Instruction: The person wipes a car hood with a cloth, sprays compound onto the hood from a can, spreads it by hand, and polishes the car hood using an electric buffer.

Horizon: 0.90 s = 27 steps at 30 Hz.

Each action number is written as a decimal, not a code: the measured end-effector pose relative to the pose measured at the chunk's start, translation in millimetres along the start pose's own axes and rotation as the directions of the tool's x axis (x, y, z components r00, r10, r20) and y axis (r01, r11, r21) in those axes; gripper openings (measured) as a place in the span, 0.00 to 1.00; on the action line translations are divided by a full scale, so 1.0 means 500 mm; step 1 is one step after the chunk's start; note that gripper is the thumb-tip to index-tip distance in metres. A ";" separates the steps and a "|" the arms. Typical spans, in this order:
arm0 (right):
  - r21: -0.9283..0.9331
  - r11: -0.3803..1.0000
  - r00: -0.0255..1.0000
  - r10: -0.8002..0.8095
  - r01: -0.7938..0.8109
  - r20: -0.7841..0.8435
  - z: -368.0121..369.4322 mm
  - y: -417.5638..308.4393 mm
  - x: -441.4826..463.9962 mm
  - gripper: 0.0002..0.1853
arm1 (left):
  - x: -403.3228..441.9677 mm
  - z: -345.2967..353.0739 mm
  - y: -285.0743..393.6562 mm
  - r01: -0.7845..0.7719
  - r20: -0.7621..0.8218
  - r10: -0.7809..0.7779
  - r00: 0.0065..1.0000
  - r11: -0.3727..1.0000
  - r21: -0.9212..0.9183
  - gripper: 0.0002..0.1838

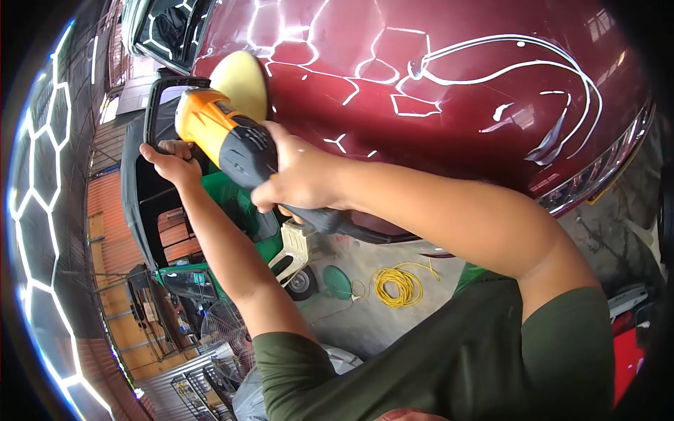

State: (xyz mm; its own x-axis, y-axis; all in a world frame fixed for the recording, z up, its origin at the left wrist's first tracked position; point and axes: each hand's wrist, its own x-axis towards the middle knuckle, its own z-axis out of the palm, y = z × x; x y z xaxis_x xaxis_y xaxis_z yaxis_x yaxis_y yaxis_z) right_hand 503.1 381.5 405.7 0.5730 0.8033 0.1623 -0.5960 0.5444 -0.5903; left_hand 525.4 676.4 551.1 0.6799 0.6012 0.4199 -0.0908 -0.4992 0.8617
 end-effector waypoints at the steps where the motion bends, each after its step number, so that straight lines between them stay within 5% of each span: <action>1: 0.011 1.000 1.000 -0.009 0.009 -0.001 0.004 -0.010 -0.030 0.57 | -0.018 0.008 0.006 -0.019 -0.018 0.019 1.000 1.000 0.008 0.41; 3: 0.005 0.995 0.995 0.101 -0.101 0.027 -0.002 -0.044 -0.109 0.57 | -0.061 0.027 0.026 -0.010 -0.002 0.010 1.000 1.000 -0.009 0.41; 16: -0.018 0.990 0.990 0.136 -0.137 -0.026 -0.019 -0.074 -0.505 0.62 | -0.428 0.107 0.100 -0.048 0.032 0.051 0.998 0.995 -0.088 0.38; 19: -0.121 0.987 0.992 0.101 -0.109 -0.069 -0.032 -0.057 -0.594 0.61 | -0.524 0.104 0.089 -0.050 0.030 0.054 0.998 0.992 -0.112 0.40; 20: -0.199 0.953 0.972 0.210 -0.228 -0.105 -0.035 -0.068 -0.628 0.62 | -0.560 0.103 0.087 -0.060 0.049 0.067 0.997 0.990 -0.130 0.40; 21: -0.369 0.923 0.986 0.053 -0.110 -0.160 -0.047 -0.037 -0.654 0.61 | -0.596 0.100 0.084 -0.070 0.062 0.080 0.995 0.986 -0.148 0.40; 24: -0.619 0.750 0.965 0.099 -0.233 -0.244 -0.083 -0.023 -0.726 0.59 | -0.718 0.090 0.102 -0.167 0.109 0.176 0.978 0.982 -0.090 0.36; 26: -0.725 0.665 0.981 0.059 -0.178 -0.187 -0.119 0.009 -0.772 0.54 | -0.809 0.080 0.150 -0.216 0.076 0.211 0.975 0.974 0.072 0.33; 27: -0.626 0.738 0.967 0.185 -0.253 -0.173 -0.128 0.015 -0.801 0.53 | -0.854 0.072 0.172 -0.234 0.051 0.229 0.972 0.951 0.200 0.33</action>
State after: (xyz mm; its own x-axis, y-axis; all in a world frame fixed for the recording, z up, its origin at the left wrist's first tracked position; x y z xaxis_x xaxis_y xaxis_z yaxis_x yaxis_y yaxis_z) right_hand 305.2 48.2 285.6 0.5416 0.8359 -0.0887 -0.2320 0.0472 -0.9716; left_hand 253.5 354.5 435.8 0.6772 0.4385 0.5908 -0.0998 -0.7408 0.6643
